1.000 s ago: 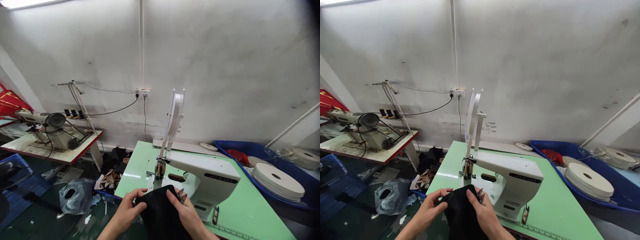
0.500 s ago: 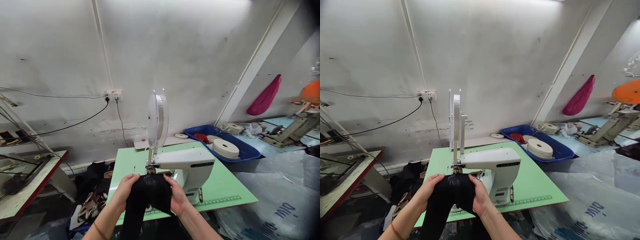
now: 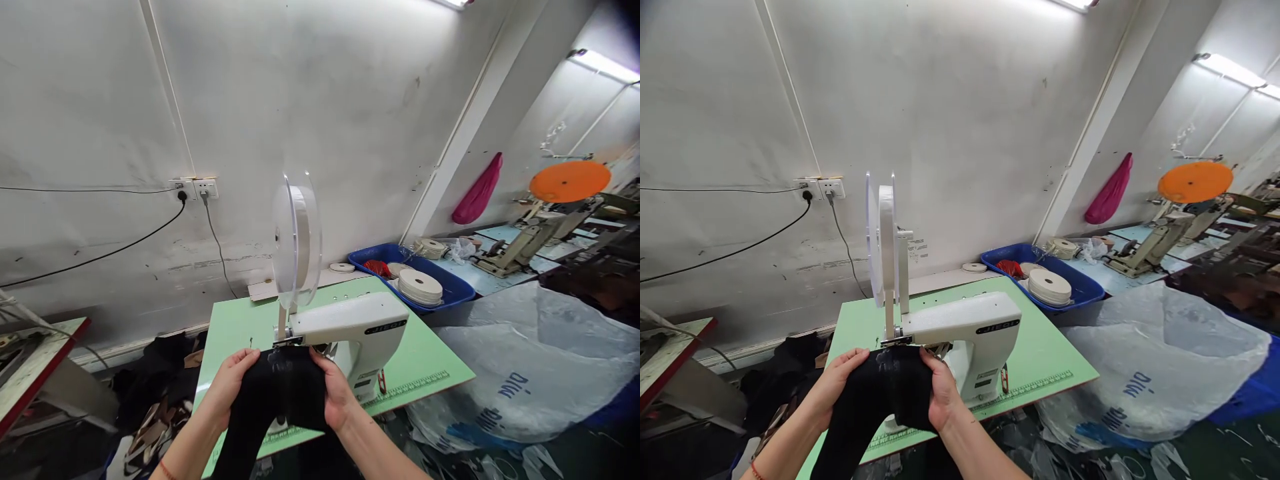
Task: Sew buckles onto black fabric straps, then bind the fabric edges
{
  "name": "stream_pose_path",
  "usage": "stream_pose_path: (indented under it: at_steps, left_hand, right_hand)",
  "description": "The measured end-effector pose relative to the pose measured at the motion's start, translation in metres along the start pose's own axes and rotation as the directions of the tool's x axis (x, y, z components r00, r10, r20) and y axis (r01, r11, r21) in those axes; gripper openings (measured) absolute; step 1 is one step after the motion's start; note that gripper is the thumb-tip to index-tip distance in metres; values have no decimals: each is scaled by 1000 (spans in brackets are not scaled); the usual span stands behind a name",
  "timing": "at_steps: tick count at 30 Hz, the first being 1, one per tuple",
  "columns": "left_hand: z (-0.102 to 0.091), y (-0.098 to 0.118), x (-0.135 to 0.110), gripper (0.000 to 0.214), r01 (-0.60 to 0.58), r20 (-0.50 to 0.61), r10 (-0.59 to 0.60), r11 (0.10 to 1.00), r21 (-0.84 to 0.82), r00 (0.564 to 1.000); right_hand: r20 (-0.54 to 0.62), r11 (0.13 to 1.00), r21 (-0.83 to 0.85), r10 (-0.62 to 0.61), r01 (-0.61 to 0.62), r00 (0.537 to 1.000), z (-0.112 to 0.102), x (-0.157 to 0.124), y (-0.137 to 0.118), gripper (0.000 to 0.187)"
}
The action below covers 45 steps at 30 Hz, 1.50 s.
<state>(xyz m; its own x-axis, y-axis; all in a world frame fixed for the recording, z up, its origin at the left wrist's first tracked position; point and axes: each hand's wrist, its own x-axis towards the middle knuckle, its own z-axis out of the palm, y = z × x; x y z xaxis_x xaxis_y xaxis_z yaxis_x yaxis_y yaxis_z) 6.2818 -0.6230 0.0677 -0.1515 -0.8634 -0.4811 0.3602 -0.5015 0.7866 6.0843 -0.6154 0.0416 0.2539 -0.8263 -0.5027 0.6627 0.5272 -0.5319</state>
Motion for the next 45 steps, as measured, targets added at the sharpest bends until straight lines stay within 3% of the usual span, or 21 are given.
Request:
stream_pose_path:
  at_steps: [7, 17, 25, 30, 33, 35, 37, 40, 42, 43, 45]
  left_hand:
    - [-4, -3, 6, 37, 29, 15, -29, 1000, -5, 999]
    - [-2, 11, 15, 42, 26, 32, -26, 1000, 16, 999]
    - [-4, 10, 20, 44, 19, 28, -21, 999, 49, 999]
    - [-5, 14, 31, 45, -21, -3, 21, 997, 81, 1000]
    - [-16, 14, 36, 45, -80, -58, 87, 992, 102, 995]
    - [-27, 3, 31, 47, -124, -143, 138, 987, 102, 980]
    - [-35, -24, 17, 49, -118, -238, 136, 989, 90, 962]
    - [-29, -87, -11, 59, 53, -273, -37, 997, 52, 961]
    - [-13, -128, -23, 72, 241, -148, -239, 971, -3, 960]
    - [-4, -144, -26, 79, 354, 64, -348, 925, -141, 935]
    - [11, -163, -24, 89, 458, 397, -316, 820, -343, 862]
  right_hand:
    - [9, 995, 57, 75, -76, 997, -6, 10, 1, 38]
    - [21, 992, 97, 73, -75, 997, -5, 17, -2, 39]
    - [24, 987, 120, 102, -104, 995, -10, 25, -3, 34]
    - [-8, 984, 141, 109, -107, 994, -9, 35, -5, 30]
    - [-23, 987, 136, 94, -90, 995, -11, 33, -4, 32]
    - [-20, 989, 131, 71, -68, 997, -20, 23, 3, 41]
    - [-28, 997, 75, 13, -10, 1000, -34, 9, 17, 49]
    - [-82, 992, -110, -66, 57, 994, -56, -14, 47, 48]
    - [-115, 982, -180, -85, 64, 990, -63, -28, 65, 48]
    - [-121, 980, -185, -96, 72, 988, -62, -34, 71, 49]
    - [-103, 978, -191, -105, 84, 989, -56, -45, 76, 51]
